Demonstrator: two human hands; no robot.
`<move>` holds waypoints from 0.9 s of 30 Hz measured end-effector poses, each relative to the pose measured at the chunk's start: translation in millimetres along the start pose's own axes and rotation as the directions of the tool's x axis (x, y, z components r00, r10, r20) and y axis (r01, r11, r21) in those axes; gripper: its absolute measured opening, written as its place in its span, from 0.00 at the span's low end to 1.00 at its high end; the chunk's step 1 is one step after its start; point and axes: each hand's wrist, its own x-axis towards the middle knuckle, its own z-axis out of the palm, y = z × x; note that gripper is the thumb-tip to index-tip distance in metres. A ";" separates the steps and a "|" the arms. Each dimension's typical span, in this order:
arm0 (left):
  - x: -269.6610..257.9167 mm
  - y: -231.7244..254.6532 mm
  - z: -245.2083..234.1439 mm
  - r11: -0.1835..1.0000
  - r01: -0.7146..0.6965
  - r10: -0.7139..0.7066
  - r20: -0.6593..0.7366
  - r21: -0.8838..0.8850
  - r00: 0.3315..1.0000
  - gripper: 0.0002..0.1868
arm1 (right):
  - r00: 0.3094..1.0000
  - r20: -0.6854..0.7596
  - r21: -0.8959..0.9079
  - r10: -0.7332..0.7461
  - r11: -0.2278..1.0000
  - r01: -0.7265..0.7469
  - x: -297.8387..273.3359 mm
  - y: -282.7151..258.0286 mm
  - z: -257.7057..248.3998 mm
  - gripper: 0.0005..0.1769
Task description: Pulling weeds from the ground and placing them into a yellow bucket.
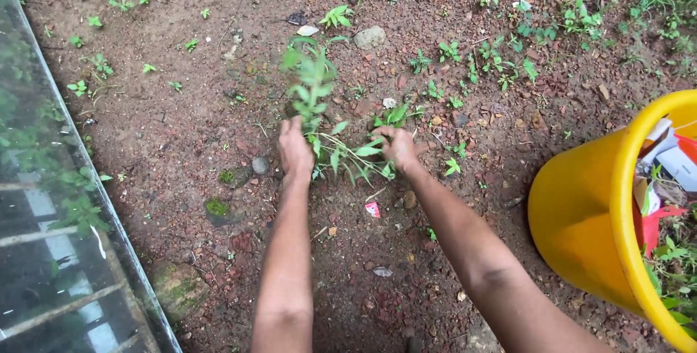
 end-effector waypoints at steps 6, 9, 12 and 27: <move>72.6 -37.6 31.9 0.863 -0.163 0.103 0.149 0.478 0.983 0.26 | 0.933 -0.303 0.526 0.193 0.850 -0.005 25.3 -41.2 -58.4 0.03; 118.4 -64.9 55.4 0.466 -0.412 0.323 0.283 0.783 0.903 0.20 | 0.947 -0.247 0.190 0.205 0.969 -0.161 21.6 -35.2 -72.1 0.07; 109.7 -71.2 58.7 0.558 -0.420 0.348 0.257 0.716 0.901 0.20 | 0.965 -0.097 0.116 0.245 0.965 -0.234 12.4 -2.9 -53.0 0.10; -0.7 -157.9 20.4 0.286 -0.503 0.372 0.389 0.816 0.843 0.29 | 0.972 -0.097 0.163 0.212 0.967 -0.195 5.3 -4.1 -54.9 0.03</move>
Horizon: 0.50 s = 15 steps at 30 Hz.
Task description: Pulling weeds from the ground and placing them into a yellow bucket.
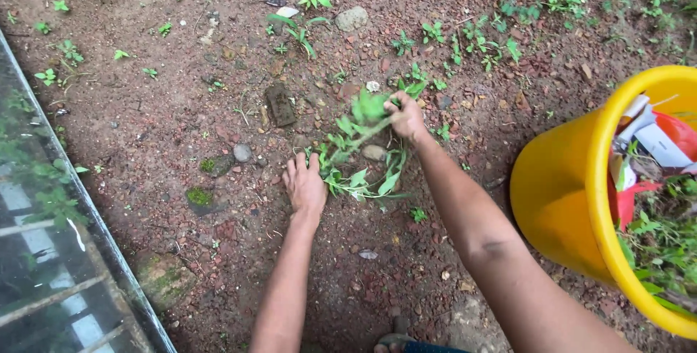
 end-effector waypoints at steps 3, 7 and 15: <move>-2.2 25.7 -1.6 0.981 0.015 0.003 0.088 -0.194 0.996 0.38 | 0.938 0.145 0.750 0.314 0.584 -0.311 20.2 30.7 -21.0 0.05; -10.7 100.9 -10.0 0.927 -0.269 0.289 0.040 -0.262 0.956 0.33 | 0.940 0.165 0.669 0.298 0.667 -0.329 44.5 85.6 -46.5 0.09; 26.8 156.5 65.0 0.963 -0.264 0.268 0.128 -0.049 0.955 0.23 | 0.906 0.297 0.749 0.301 0.514 -0.417 46.2 122.2 -97.0 0.21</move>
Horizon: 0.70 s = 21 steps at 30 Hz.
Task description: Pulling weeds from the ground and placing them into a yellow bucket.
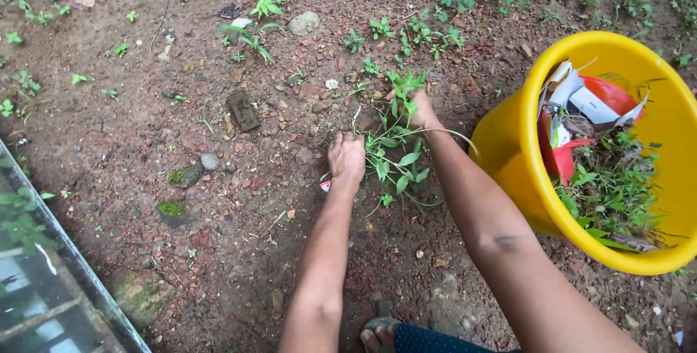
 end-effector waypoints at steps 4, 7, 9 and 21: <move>-19.2 -4.9 -18.8 0.959 0.099 -0.101 0.008 -0.266 0.995 0.29 | 0.952 -0.297 -0.498 -0.081 0.864 -0.081 -32.2 -11.1 -12.2 0.16; -63.9 6.9 -76.2 0.887 0.155 -0.118 0.112 -0.435 0.987 0.27 | 0.954 -0.224 -0.918 -0.199 0.372 -0.138 -45.9 -2.2 -23.2 0.23; -76.0 -7.7 -67.7 0.927 0.150 -0.081 0.208 -0.344 0.975 0.23 | 0.988 -0.051 -0.998 -0.149 -0.040 -0.058 -58.0 18.3 -38.2 0.28; -127.4 25.1 -60.6 0.792 0.369 -0.077 0.519 -0.486 0.851 0.25 | 0.724 0.167 -0.282 0.670 0.736 -0.616 -87.8 37.6 -37.4 0.17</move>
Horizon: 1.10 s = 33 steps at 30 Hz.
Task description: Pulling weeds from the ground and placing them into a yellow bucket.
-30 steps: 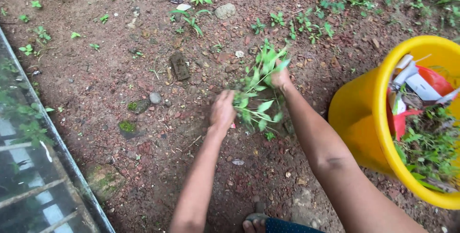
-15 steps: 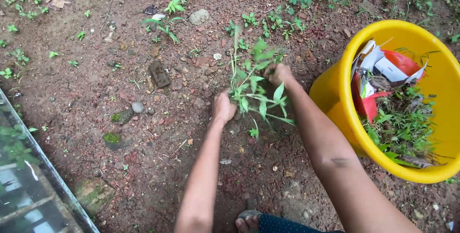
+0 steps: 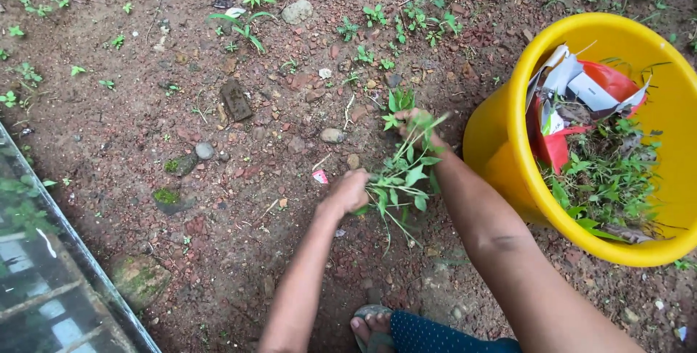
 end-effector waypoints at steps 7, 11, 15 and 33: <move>42.0 -38.3 32.4 0.915 -0.313 0.354 -0.136 0.253 0.925 0.14 | 0.200 -0.348 -0.758 -0.916 0.401 0.514 -13.8 -11.0 18.7 0.09; 92.6 -48.4 16.5 0.868 -0.434 0.301 -0.438 -0.241 0.847 0.09 | 0.120 -0.535 -0.597 -0.836 0.474 0.647 -23.9 -24.6 -13.0 0.10; 21.8 29.9 -37.8 0.645 -0.388 0.046 -0.473 -0.659 0.880 0.30 | 0.143 -0.565 -0.747 -0.813 0.577 0.330 -58.2 -13.8 36.8 0.11; 117.9 60.2 -28.8 0.985 -0.119 0.031 -0.561 -0.123 0.827 0.18 | 0.436 -0.844 0.369 -0.311 0.253 0.895 32.7 -31.9 -12.6 0.14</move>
